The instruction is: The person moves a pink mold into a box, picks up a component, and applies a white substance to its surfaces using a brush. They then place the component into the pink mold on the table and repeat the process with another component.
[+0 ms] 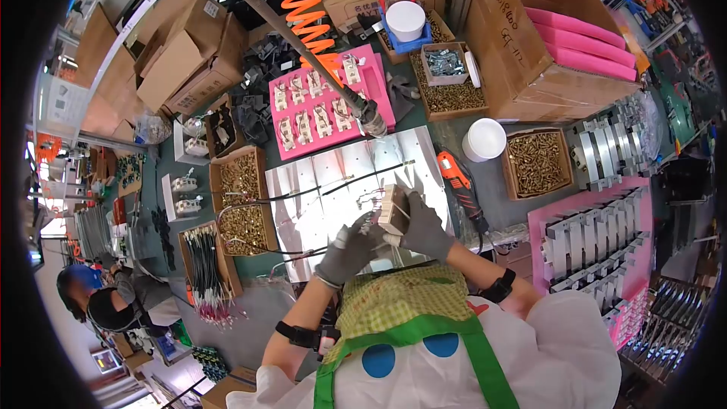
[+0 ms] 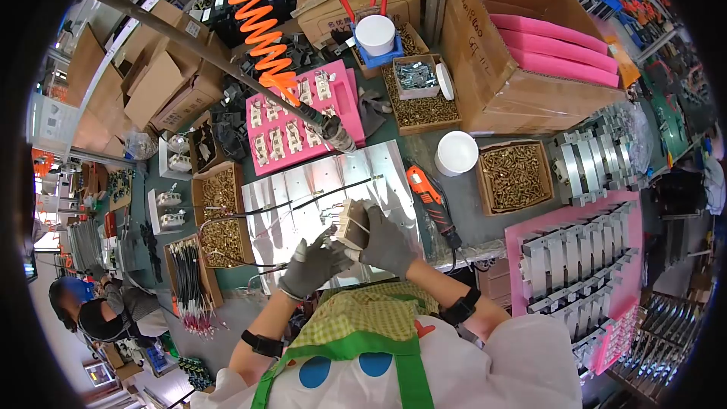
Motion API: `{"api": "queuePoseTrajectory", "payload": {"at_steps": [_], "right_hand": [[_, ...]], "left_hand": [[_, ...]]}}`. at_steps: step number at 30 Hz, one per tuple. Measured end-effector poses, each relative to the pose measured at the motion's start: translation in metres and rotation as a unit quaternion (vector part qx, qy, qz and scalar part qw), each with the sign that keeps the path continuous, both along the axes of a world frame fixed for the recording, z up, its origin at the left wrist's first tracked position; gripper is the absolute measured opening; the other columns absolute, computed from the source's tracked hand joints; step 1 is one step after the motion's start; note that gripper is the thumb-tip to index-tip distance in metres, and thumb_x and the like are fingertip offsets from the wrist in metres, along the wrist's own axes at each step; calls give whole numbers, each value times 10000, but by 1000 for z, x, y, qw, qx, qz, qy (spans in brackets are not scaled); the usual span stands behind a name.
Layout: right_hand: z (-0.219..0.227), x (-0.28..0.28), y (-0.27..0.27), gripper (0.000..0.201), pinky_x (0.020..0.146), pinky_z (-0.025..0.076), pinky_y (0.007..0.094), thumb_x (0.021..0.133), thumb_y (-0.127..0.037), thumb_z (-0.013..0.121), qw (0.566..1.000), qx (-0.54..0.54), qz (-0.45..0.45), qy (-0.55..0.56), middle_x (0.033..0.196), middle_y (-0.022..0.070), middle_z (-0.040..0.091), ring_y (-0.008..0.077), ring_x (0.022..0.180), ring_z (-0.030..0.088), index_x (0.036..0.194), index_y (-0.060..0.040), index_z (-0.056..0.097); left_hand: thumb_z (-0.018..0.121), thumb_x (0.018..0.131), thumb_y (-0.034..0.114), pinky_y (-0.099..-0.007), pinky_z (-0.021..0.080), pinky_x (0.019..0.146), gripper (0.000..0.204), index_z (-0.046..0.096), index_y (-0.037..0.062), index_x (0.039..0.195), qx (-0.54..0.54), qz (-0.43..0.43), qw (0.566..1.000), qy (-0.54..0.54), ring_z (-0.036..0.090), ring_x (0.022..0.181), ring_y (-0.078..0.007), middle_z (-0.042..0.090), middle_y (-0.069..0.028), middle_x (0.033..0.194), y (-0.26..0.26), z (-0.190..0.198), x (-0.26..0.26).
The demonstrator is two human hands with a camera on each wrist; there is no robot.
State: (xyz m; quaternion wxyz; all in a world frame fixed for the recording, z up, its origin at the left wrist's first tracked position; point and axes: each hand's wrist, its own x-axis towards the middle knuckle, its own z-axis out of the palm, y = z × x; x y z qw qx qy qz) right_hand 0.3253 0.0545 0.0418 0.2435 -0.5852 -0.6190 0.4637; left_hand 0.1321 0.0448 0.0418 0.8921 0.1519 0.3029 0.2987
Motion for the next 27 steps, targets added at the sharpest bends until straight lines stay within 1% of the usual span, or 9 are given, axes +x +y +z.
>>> {"api": "queuePoseTrajectory", "payload": {"at_steps": [5, 7, 9, 10, 12, 16, 22, 26, 27], "right_hand": [[-9, -4, 1, 872, 760, 459, 413, 573, -417, 727, 988, 95, 42, -116, 1093, 200, 461, 343, 953, 520, 1224, -53, 275], [-17, 1, -2, 842, 757, 458, 413, 577, -381, 732, 989, 98, -1, -115, 1097, 204, 455, 340, 944, 522, 1212, -50, 290], [-19, 4, -2, 829, 752, 455, 418, 556, -296, 746, 984, 106, -57, -130, 1093, 212, 447, 346, 940, 516, 1207, -51, 296], [-20, 5, 2, 819, 777, 438, 425, 571, -298, 734, 981, 128, -56, -136, 1104, 222, 433, 358, 967, 495, 1214, -53, 289], [-23, 7, 3, 797, 827, 403, 439, 602, -301, 708, 977, 154, -43, -144, 1126, 242, 405, 383, 1021, 453, 1226, -56, 276], [-9, -3, 7, 831, 860, 391, 433, 587, -321, 718, 974, 172, 35, -142, 1172, 246, 387, 377, 1055, 439, 1241, -69, 271], [-16, 8, 11, 851, 779, 435, 458, 662, -602, 568, 983, 120, 98, -100, 1160, 248, 441, 367, 916, 554, 1227, -28, 293], [-50, 19, 17, 594, 652, 442, 427, 796, -470, 495, 999, -18, 15, 47, 934, 231, 548, 335, 802, 575, 1159, -21, 359], [-59, 24, 18, 549, 671, 435, 414, 787, -438, 513, 999, 33, 24, -33, 923, 207, 548, 320, 819, 562, 1132, -31, 384]], "left_hand": [[502, 774, 554, -347, 396, 870, 691, 341, 104, 1273, 49, -81, 994, 49, 448, 1064, -163, 445, -58, 1200, 5, -29, 8], [487, 810, 500, -330, 424, 826, 610, 375, 91, 1249, 113, -32, 953, 280, 464, 1034, -153, 470, -72, 1158, 0, -29, -7], [460, 857, 424, -303, 456, 776, 519, 415, 48, 1212, 151, 49, 847, 508, 493, 989, -150, 505, -103, 1090, -3, -35, -21], [444, 857, 445, -317, 447, 800, 547, 418, 19, 1201, 177, 49, 829, 529, 497, 1008, -172, 511, -131, 1094, -2, -27, -22], [418, 853, 483, -332, 431, 827, 580, 418, 19, 1199, 177, -44, 901, 395, 499, 1014, -191, 504, -147, 1112, 4, 13, -3], [432, 777, 613, -367, 381, 894, 742, 315, 74, 1273, 46, -78, 993, 79, 442, 1085, -202, 430, -75, 1215, 23, -2, 23], [308, 777, 680, -315, 440, 799, 774, 327, 83, 1270, 46, -87, 990, 99, 500, 1000, -168, 470, -75, 1161, 27, -20, 24], [331, 832, 574, -433, 409, 881, 652, 404, 26, 1178, 4, -109, 993, 51, 474, 1075, -287, 493, -151, 1133, 19, -22, 4], [336, 829, 576, -443, 404, 885, 652, 416, 17, 1154, -26, -97, 993, 56, 477, 1069, -296, 497, -160, 1124, 14, -24, -2]]}}
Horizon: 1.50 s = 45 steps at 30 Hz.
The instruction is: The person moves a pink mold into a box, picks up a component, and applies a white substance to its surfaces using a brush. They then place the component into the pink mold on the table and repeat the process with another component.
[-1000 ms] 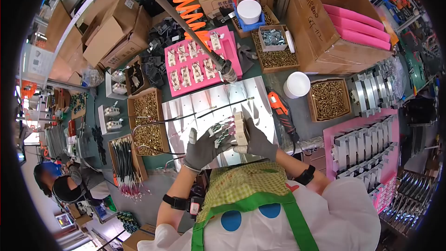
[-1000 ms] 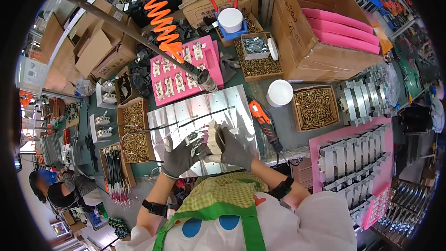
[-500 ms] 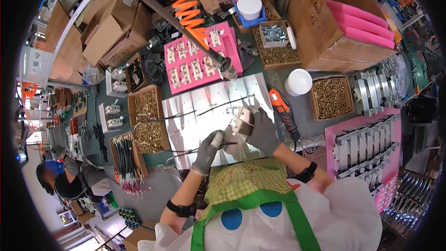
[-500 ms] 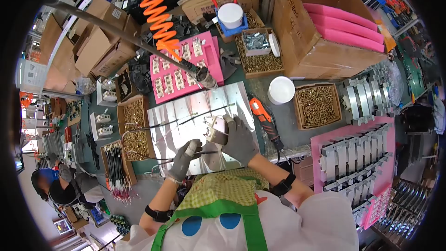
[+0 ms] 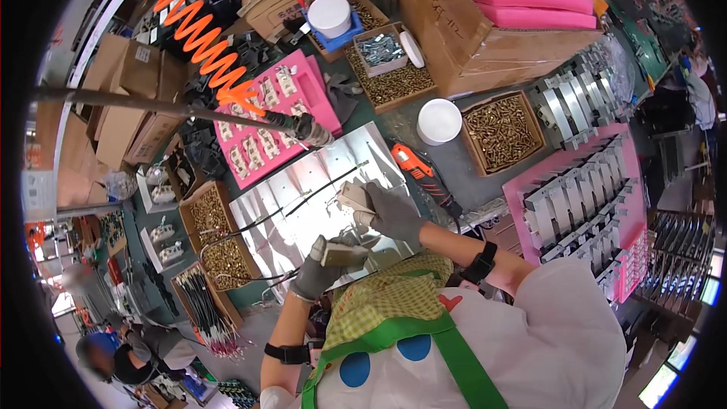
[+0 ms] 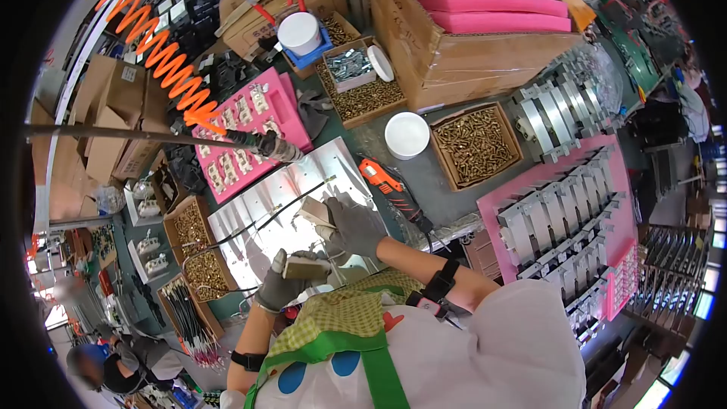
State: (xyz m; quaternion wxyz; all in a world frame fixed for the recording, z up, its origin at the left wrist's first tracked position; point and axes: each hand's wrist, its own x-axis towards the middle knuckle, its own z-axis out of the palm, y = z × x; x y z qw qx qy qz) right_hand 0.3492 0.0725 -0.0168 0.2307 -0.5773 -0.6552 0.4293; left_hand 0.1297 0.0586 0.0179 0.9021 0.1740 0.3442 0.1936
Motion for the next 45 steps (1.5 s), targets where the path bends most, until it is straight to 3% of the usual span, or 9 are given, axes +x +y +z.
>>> {"api": "queuePoseTrajectory", "payload": {"at_steps": [6, 15, 21, 30, 33, 37, 42, 44, 45], "right_hand": [[-10, 19, 3, 351, 831, 337, 385, 683, -277, 611, 939, 205, 120, -251, 992, 80, 509, 235, 980, 449, 955, -78, 512], [-3, 25, 25, 431, 804, 386, 406, 729, -276, 591, 959, 166, 141, -182, 1021, 125, 502, 289, 972, 482, 1093, -75, 478], [84, 85, 203, 304, 759, 432, 429, 785, -217, 529, 950, 226, -198, -80, 1053, 164, 470, 366, 925, 503, 1068, -135, 454], [62, 96, 407, 491, 818, 423, 395, 730, -147, 524, 920, 252, -208, -218, 1199, 122, 411, 331, 1031, 482, 1209, -211, 436], [95, 95, 385, 504, 839, 397, 370, 712, -98, 519, 886, 363, -165, -236, 1143, 98, 457, 297, 1039, 466, 1199, -202, 445], [170, 103, 272, 496, 790, 412, 361, 672, -101, 579, 790, 540, -85, -277, 1033, 96, 490, 275, 980, 472, 1150, -183, 473], [212, 136, 104, 446, 647, 431, 287, 680, -43, 597, 900, 396, -100, 151, 866, 42, 466, 156, 712, 482, 1106, -109, 481], [189, 157, 62, 284, 504, 367, 235, 813, -250, 552, 840, 341, -38, 421, 678, 13, 444, 93, 561, 411, 1043, -90, 500], [197, 142, 26, 332, 454, 318, 217, 858, -389, 463, 818, 267, -166, 481, 612, 9, 431, 88, 510, 379, 993, -88, 503]], "left_hand": [[244, 896, 479, -402, 379, 929, 581, 385, -2, 1190, 168, -52, 977, 123, 495, 1056, -257, 488, -177, 1147, -3, 32, -7], [362, 829, 564, -361, 398, 897, 733, 164, 96, 1358, 167, -31, 977, 128, 507, 1038, -277, 489, -189, 1140, 26, 68, -4], [322, 873, 518, -252, 389, 726, 616, 286, 105, 1330, 325, -44, 893, 307, 471, 810, -130, 499, -61, 952, 26, 94, -16], [329, 897, 410, -255, 372, 741, 572, 266, 40, 1328, 366, 16, 865, 342, 448, 812, -125, 494, -66, 956, 15, 128, -13], [330, 895, 418, -254, 370, 742, 579, 258, 45, 1332, 345, 15, 875, 339, 447, 812, -124, 495, -66, 955, 17, 52, -57], [287, 898, 456, -261, 380, 735, 601, 208, 71, 1353, 356, 69, 892, 268, 454, 814, -133, 488, -73, 938, 16, 81, -25], [258, 887, 489, -283, 416, 745, 611, 267, 64, 1326, 156, 161, 963, 149, 502, 808, -153, 522, -59, 827, 42, 106, 40], [376, 889, 323, -293, 407, 741, 486, 332, 60, 1295, 133, 153, 978, 41, 528, 772, -137, 560, -60, 855, 51, 99, 60], [423, 854, 238, -287, 397, 762, 458, 363, 58, 1270, 147, 137, 979, 31, 539, 775, -136, 571, -45, 881, 54, 99, 71]]}}
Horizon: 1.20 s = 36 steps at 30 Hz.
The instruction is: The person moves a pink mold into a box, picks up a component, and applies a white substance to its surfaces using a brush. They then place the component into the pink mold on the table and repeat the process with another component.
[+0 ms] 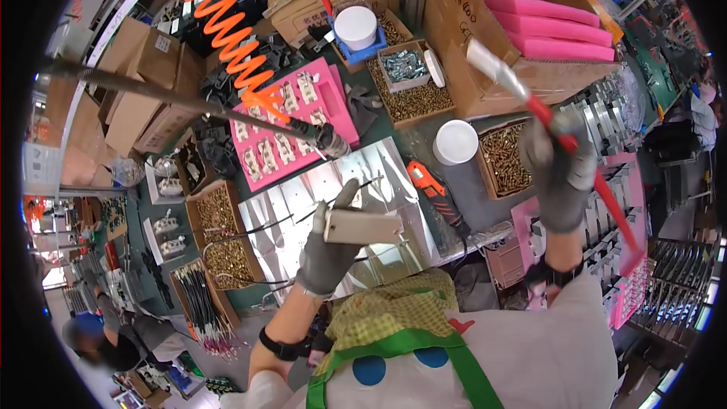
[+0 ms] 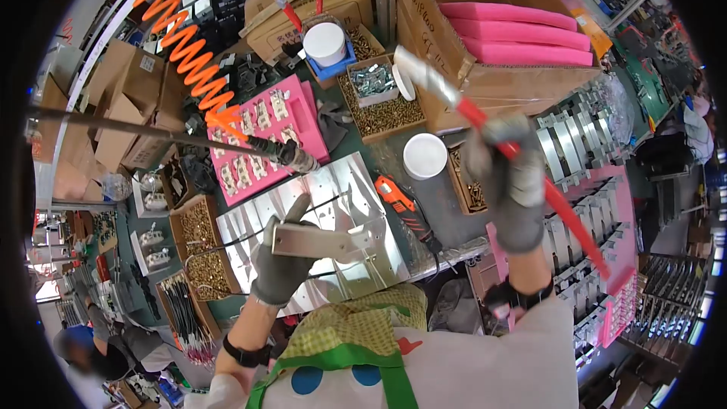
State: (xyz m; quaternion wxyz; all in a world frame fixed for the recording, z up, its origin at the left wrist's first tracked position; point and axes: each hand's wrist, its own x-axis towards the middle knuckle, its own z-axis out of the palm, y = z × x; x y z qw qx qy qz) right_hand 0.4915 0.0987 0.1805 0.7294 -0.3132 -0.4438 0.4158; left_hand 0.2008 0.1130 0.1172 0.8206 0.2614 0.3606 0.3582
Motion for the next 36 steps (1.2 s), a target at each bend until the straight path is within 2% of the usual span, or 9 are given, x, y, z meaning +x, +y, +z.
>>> {"api": "queuePoseTrajectory", "payload": {"at_steps": [1, 2, 6, 7, 9, 13, 19, 32, 36], "right_hand": [[-1, -5, -27, 414, 419, 309, 228, 865, -469, 393, 999, -26, 3, 48, 587, 15, 424, 94, 476, 372, 975, -84, 498], [-2, -22, -51, 460, 392, 297, 226, 852, -502, 391, 977, -126, -115, 127, 568, 18, 416, 92, 445, 360, 978, -71, 491], [-23, -56, -97, 438, 369, 266, 203, 845, -470, 434, 960, -213, -16, 180, 583, 23, 447, 77, 409, 335, 959, -54, 507], [-29, -64, -99, 417, 370, 265, 205, 847, -446, 443, 950, -236, -12, 207, 599, 25, 465, 71, 411, 336, 957, -49, 512], [-31, -76, -99, 367, 378, 266, 209, 852, -389, 460, 936, -261, 7, 235, 642, 30, 507, 60, 422, 350, 962, -45, 522], [-30, -89, -93, 350, 394, 290, 189, 857, -370, 452, 943, -265, -15, 199, 649, 21, 511, 56, 442, 381, 976, -48, 524], [-29, -87, -83, 322, 390, 279, 169, 858, -331, 441, 945, -298, -19, 133, 617, 20, 528, 42, 428, 377, 926, -33, 543], [-17, -56, -80, 326, 383, 267, 183, 845, -326, 444, 939, -326, -61, 88, 576, 16, 512, 51, 422, 378, 898, -22, 547], [-27, -85, -65, 336, 386, 257, 177, 850, -348, 448, 937, -344, 4, 60, 585, 1, 508, 38, 415, 361, 899, -30, 547]], "left_hand": [[469, 819, 154, -282, 388, 783, 444, 393, 55, 1245, 15, -18, 1000, -5, 550, 779, -135, 583, -30, 907, 3, 1, 12], [486, 805, 112, -282, 379, 802, 440, 407, 54, 1234, 82, -45, 995, 42, 556, 787, -135, 590, -18, 922, 4, 2, 21], [453, 844, 183, -303, 363, 870, 437, 373, 68, 1258, 251, -121, 944, 174, 551, 878, -118, 590, 2, 963, 0, -2, 48], [434, 858, 238, -314, 366, 876, 450, 357, 72, 1269, 219, -118, 961, 119, 547, 897, -131, 585, -13, 969, -4, 1, 54], [330, 882, 434, -371, 381, 886, 541, 307, 93, 1302, -69, -44, 980, -182, 538, 954, -224, 559, -92, 1010, -7, 17, 62], [190, 913, 435, -376, 325, 956, 534, 236, 113, 1336, -24, -38, 984, -173, 437, 1113, -265, 450, -145, 1187, -10, 16, 61], [225, 899, 442, -417, 408, 858, 542, 276, 104, 1320, 46, 9, 995, -89, 521, 975, -260, 535, -121, 1006, -16, 14, 59], [320, 903, 368, -364, 371, 865, 436, 395, 63, 1205, -45, 94, 967, -234, 542, 856, -207, 560, -75, 959, -12, 3, 34], [245, 911, 423, -361, 411, 795, 508, 335, 62, 1256, -4, 56, 992, -117, 532, 863, -200, 551, -83, 993, -15, 13, 38]]}}
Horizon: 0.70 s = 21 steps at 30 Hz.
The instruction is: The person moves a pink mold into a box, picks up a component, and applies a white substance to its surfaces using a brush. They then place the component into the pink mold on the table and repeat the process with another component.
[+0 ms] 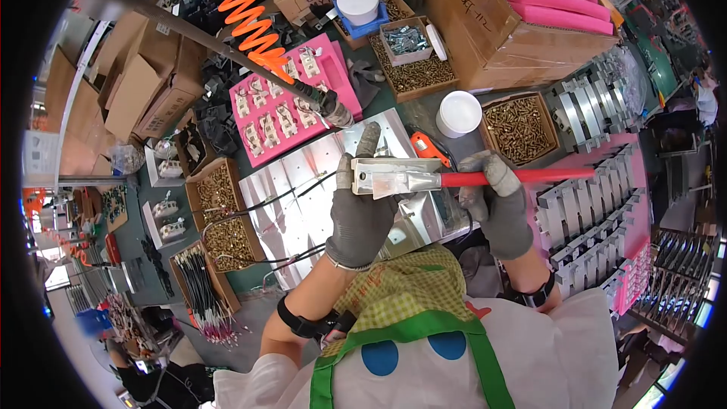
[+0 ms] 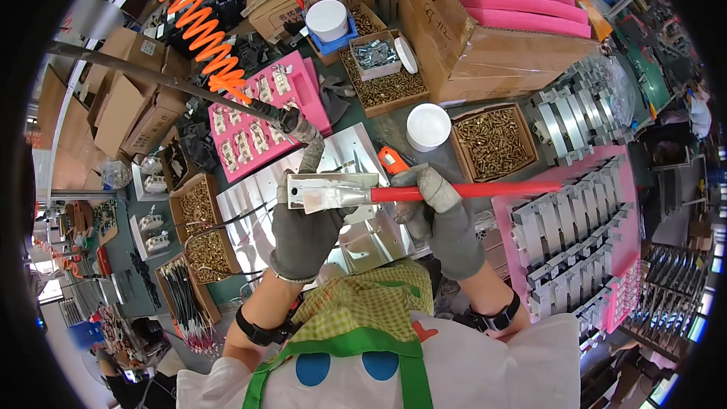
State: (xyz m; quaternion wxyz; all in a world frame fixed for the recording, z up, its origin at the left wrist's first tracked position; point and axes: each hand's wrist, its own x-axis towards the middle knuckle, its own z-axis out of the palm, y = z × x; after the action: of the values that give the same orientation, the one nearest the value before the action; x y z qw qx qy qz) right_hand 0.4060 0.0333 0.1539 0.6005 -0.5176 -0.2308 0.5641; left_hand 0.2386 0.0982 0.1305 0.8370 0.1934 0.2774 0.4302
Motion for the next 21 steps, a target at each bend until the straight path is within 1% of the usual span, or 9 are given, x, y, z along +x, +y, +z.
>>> {"api": "queuePoseTrajectory", "payload": {"at_steps": [1, 2, 4, 7, 8, 10, 12, 15, 21], "right_hand": [[-7, 3, 2, 332, 384, 253, 175, 848, -344, 452, 999, -9, 1, 40, 580, 1, 506, 37, 412, 354, 896, -29, 547], [-10, 7, 3, 327, 382, 249, 173, 847, -340, 456, 997, -18, 3, 80, 576, 1, 504, 36, 409, 348, 894, -28, 546], [-12, 22, -1, 314, 379, 243, 169, 847, -329, 460, 998, -19, -26, 51, 577, 8, 513, 35, 406, 341, 881, -29, 544], [-25, 52, -3, 280, 381, 227, 194, 865, -305, 432, 996, 25, -69, 52, 507, -16, 409, 45, 402, 303, 843, -41, 524], [-30, 63, -2, 276, 383, 222, 203, 868, -303, 428, 993, 48, -82, 64, 500, -22, 385, 46, 411, 302, 841, -44, 522], [-34, 77, 3, 230, 404, 248, 176, 853, -285, 463, 988, 50, -135, -48, 549, -33, 435, 25, 455, 351, 829, -66, 527], [-55, 92, 15, 195, 392, 270, 153, 836, -273, 506, 962, 3, -198, -185, 575, -41, 468, 11, 460, 381, 845, -79, 533], [-93, 101, 38, 140, 431, 311, 156, 816, -203, 533, 965, 24, -163, -205, 636, -30, 522, 19, 517, 438, 865, -75, 562], [-144, 107, 69, 207, 544, 387, 212, 819, -196, 526, 956, 3, -101, -276, 693, 17, 567, 77, 615, 498, 911, -20, 584]], "left_hand": [[299, 902, 394, -358, 416, 774, 477, 353, 67, 1246, 134, -19, 972, 193, 533, 861, -207, 553, -94, 990, -1, 2, -4], [354, 894, 364, -356, 420, 752, 449, 372, 73, 1235, 241, -28, 888, 390, 534, 858, -214, 555, -106, 987, -3, 5, -8], [355, 895, 359, -369, 390, 814, 465, 333, 78, 1265, 234, -10, 912, 337, 527, 902, -210, 553, -99, 995, 3, 0, -22], [357, 896, 351, -389, 344, 907, 497, 274, 86, 1309, 221, 12, 942, 250, 515, 967, -204, 551, -89, 1009, 11, -7, -39], [312, 899, 378, -401, 340, 913, 505, 258, 103, 1320, 162, 22, 973, 164, 504, 990, -236, 544, -101, 1029, 12, -6, -39], [221, 906, 431, -424, 333, 926, 527, 227, 137, 1342, 30, 54, 998, -12, 480, 1037, -298, 529, -125, 1071, 16, -3, -38], [215, 906, 435, -422, 350, 912, 521, 225, 154, 1344, 1, 41, 999, -9, 485, 1035, -299, 521, -135, 1092, 14, -13, -42], [230, 895, 462, -381, 403, 837, 524, 260, 171, 1331, -60, 62, 996, 23, 516, 956, -270, 539, -96, 1026, 11, -17, -40], [271, 882, 461, -337, 426, 737, 523, 300, 174, 1319, -31, 49, 979, 195, 534, 838, -191, 560, -42, 885, 12, -24, -52]]}}
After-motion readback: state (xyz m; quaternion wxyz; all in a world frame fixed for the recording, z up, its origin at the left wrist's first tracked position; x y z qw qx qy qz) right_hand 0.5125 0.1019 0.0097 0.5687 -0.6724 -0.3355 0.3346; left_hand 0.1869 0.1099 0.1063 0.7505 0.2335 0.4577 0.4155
